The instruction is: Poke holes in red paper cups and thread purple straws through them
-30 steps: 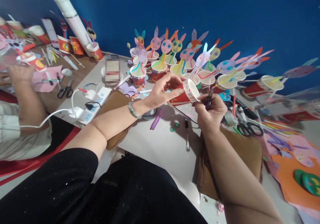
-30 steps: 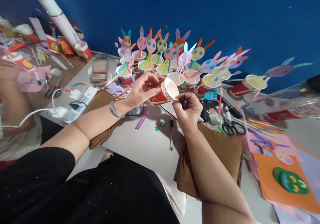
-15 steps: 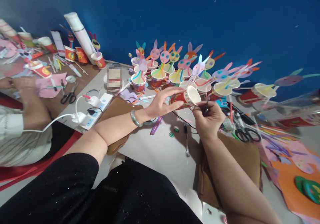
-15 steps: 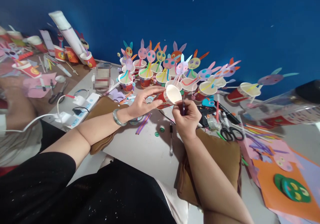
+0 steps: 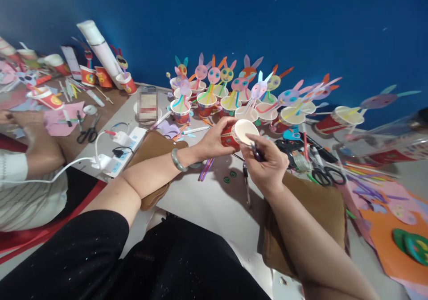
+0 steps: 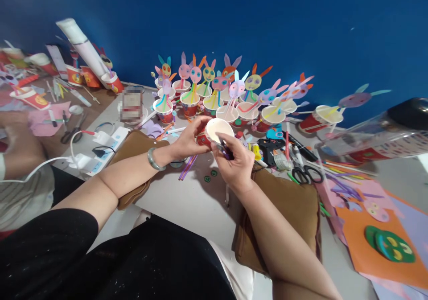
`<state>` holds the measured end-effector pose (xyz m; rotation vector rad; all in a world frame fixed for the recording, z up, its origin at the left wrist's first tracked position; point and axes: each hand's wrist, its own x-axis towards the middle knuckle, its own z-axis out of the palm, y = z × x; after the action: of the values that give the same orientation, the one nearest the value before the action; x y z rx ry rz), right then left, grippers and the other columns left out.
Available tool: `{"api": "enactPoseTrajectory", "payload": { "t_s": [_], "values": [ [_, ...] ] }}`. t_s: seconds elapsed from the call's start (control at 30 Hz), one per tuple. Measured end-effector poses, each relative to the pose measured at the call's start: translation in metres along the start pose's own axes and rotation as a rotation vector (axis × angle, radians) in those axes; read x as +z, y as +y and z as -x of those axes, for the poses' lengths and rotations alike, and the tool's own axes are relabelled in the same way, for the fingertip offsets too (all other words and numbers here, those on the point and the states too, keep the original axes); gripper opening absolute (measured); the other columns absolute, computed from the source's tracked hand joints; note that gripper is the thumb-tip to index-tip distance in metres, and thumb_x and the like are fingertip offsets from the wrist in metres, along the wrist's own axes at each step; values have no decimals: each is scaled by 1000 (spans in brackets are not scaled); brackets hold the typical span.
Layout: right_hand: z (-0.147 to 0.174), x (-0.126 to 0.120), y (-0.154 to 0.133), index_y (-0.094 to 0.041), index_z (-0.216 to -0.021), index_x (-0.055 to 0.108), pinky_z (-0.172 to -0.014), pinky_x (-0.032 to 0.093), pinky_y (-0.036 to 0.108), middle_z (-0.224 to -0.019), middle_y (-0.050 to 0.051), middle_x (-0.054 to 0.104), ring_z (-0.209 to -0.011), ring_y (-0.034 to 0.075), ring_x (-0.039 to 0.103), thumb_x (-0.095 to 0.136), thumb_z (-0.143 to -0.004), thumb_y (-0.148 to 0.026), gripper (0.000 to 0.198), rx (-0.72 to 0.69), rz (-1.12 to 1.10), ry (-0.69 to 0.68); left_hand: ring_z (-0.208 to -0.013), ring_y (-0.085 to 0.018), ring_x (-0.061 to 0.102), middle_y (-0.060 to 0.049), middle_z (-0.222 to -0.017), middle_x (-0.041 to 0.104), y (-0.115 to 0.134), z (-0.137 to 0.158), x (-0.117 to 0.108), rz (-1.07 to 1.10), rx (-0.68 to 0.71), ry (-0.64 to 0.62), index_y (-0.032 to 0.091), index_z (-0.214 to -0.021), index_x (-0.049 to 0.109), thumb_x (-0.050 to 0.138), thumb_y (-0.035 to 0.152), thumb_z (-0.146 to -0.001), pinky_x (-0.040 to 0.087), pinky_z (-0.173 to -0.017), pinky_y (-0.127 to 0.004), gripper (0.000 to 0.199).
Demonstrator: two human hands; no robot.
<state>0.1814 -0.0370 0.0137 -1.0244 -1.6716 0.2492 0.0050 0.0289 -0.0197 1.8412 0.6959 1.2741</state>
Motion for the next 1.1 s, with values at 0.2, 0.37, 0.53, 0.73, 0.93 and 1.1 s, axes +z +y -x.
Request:
{"api": "enactPoseTrajectory", "payload": {
  "t_s": [0.2, 0.37, 0.53, 0.73, 0.93, 1.1],
  "values": [
    [-10, -7, -6, -27, -106, 68, -40, 30, 26, -58, -7, 44, -44, 9, 35, 73, -92, -39, 19, 37, -179, 208, -130, -28, 64, -15, -139, 61, 16, -2, -7, 149, -86, -51, 23, -136, 44, 88, 61, -71, 50, -114, -45, 87],
    [-11, -9, -3, -27, -105, 70, -41, 29, 27, -57, -7, 46, -43, 10, 36, 74, -89, -40, 21, 22, -212, 124, -132, -33, 62, -15, -139, 62, 17, -3, -14, 256, -133, -117, 23, -136, 47, 89, 65, -66, 52, -111, -48, 92],
    [-9, -5, 2, -25, -102, 70, -45, 37, 27, -60, -6, 51, -45, 10, 40, 70, -91, -34, 14, 12, -177, 92, -130, -34, 64, -14, -134, 66, 12, -5, -13, 328, -163, -164, 24, -135, 52, 90, 67, -61, 54, -108, -47, 94],
    [-9, -1, 9, -25, -96, 69, -50, 46, 28, -68, -2, 57, -53, 12, 54, 71, -92, -40, 16, 15, -199, 94, -134, -35, 62, -11, -134, 67, 7, -8, -14, 353, -160, -181, 24, -137, 54, 93, 65, -58, 53, -111, -49, 97],
    [-10, 1, 17, -27, -99, 67, -56, 52, 32, -72, 0, 60, -59, 15, 59, 70, -93, -55, 29, 76, -221, 80, -129, -34, 66, -11, -133, 71, 14, -8, -18, 514, -241, -265, 22, -132, 55, 95, 49, -63, 55, -110, -48, 84],
    [-10, 6, 22, -26, -99, 67, -55, 50, 31, -70, -1, 59, -57, 14, 58, 71, -92, -55, 31, 78, -261, 89, -126, -32, 68, -12, -131, 74, 19, -8, -18, 679, -377, -256, 17, -129, 59, 76, 41, -83, 56, -112, -49, 54]
  ]
}}
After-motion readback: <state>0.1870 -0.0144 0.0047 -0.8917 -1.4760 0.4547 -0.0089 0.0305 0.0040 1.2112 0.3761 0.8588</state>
